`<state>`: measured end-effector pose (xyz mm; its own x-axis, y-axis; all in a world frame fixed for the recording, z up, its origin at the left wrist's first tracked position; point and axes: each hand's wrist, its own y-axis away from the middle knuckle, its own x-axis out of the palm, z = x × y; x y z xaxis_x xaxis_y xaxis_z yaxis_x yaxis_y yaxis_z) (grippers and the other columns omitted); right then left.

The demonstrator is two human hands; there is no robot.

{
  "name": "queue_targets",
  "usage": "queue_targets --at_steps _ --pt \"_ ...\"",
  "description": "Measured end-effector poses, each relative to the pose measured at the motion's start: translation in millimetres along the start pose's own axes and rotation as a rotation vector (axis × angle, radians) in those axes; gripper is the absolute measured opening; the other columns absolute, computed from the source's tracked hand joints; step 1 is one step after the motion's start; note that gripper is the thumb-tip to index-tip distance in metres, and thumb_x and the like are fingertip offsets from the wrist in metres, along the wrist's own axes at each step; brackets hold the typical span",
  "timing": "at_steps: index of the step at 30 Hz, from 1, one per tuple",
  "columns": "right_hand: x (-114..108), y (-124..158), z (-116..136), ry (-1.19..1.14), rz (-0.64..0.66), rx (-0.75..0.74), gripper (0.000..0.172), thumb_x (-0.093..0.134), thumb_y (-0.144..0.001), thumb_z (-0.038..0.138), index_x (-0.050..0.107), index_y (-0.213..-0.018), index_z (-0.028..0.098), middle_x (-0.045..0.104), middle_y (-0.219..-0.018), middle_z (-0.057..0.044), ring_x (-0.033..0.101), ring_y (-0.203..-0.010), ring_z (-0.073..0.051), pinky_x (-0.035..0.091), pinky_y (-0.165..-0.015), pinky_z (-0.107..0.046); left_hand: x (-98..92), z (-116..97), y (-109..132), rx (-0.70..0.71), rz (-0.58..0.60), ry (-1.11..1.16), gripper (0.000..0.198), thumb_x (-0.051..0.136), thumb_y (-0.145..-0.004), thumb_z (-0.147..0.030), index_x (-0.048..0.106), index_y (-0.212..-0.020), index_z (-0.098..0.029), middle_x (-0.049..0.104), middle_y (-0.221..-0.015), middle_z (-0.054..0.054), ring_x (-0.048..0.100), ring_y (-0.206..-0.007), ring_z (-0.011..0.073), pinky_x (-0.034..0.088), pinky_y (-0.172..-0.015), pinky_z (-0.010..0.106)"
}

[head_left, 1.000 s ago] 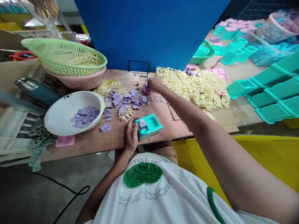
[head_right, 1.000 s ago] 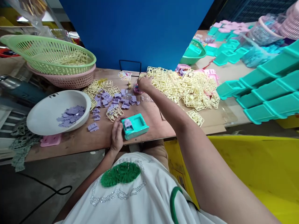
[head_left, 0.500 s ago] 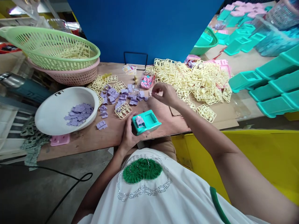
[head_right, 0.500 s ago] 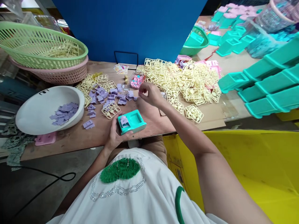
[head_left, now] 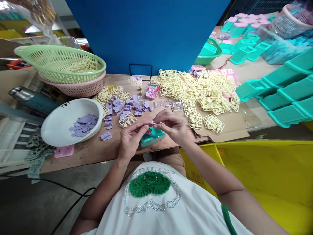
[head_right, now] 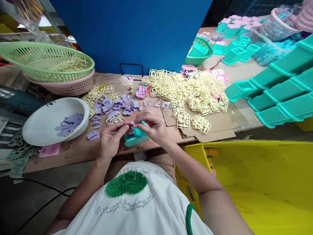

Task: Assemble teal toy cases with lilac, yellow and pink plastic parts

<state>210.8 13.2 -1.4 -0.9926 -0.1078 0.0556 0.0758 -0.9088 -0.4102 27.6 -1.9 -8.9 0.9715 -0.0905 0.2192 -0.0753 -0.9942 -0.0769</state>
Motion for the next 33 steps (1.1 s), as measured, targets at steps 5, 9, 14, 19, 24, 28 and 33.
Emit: queue_targets --at_steps 5,9,14,19,24,28,33 --pt "11 14 0 0.145 0.003 -0.146 0.007 0.077 -0.096 0.031 0.084 -0.095 0.028 0.075 -0.093 -0.007 0.071 -0.091 -0.022 0.061 -0.081 -0.038 4.3 2 5 -0.114 -0.073 0.156 0.037 0.097 -0.067 -0.047 0.087 -0.091 -0.022 0.084 -0.086 0.005 0.077 -0.066 0.0161 0.067 -0.068 0.029" --pt "14 21 6 0.363 0.081 -0.337 0.015 0.07 -0.099 0.023 0.083 -0.105 0.029 0.075 -0.101 -0.009 0.072 -0.096 -0.024 0.061 -0.085 -0.041 -0.5 2 10 -0.164 -0.061 0.221 0.037 0.097 -0.067 -0.047 0.087 -0.092 -0.022 0.085 -0.091 0.005 0.078 -0.075 0.017 0.068 -0.075 0.031" --pt "17 19 15 0.441 0.169 -0.305 0.02 0.064 -0.102 0.019 0.078 -0.114 0.027 0.075 -0.101 -0.009 0.072 -0.091 -0.021 0.06 -0.076 -0.035 -10.7 -2 9 -0.058 -0.064 0.105 0.036 0.097 -0.068 -0.04 0.085 -0.096 -0.02 0.084 -0.091 0.004 0.078 -0.082 0.0177 0.067 -0.079 0.031" --pt "18 14 20 0.545 0.275 -0.305 0.014 0.061 -0.103 0.017 0.073 -0.104 0.022 0.071 -0.094 -0.008 0.069 -0.086 -0.019 0.055 -0.072 -0.031 -19.6 -3 11 0.047 -0.008 -0.056 0.032 0.09 -0.079 -0.041 0.08 -0.1 -0.018 0.081 -0.095 0.006 0.078 -0.088 0.0194 0.067 -0.085 0.034" --pt "15 13 13 0.552 0.183 -0.206 0.01 0.064 -0.099 0.016 0.064 -0.09 0.022 0.066 -0.082 -0.003 0.063 -0.076 -0.018 0.051 -0.068 -0.03 -36.0 32 17 0.187 -0.026 -0.392 0.068 0.091 -0.075 -0.052 0.069 -0.131 -0.02 0.066 -0.14 0.015 0.068 -0.127 0.0296 0.056 -0.111 0.046" --pt "10 17 8 0.539 0.148 -0.062 0.013 0.067 -0.096 0.021 0.062 -0.085 0.023 0.067 -0.079 -0.002 0.061 -0.075 -0.019 0.049 -0.072 -0.034 -43.6 66 20 0.145 0.048 -0.598 0.092 0.099 -0.061 -0.051 0.056 -0.138 -0.023 0.066 -0.135 0.014 0.066 -0.126 0.0347 0.054 -0.109 0.052" --pt "14 26 8 0.547 0.14 -0.077 0.014 0.064 -0.096 0.019 0.061 -0.083 0.024 0.068 -0.079 -0.001 0.06 -0.076 -0.019 0.047 -0.077 -0.037 -39.4 60 20 0.273 0.038 -0.711 0.087 0.097 -0.065 -0.039 0.049 -0.136 -0.026 0.066 -0.129 0.011 0.067 -0.12 0.032 0.057 -0.101 0.046"
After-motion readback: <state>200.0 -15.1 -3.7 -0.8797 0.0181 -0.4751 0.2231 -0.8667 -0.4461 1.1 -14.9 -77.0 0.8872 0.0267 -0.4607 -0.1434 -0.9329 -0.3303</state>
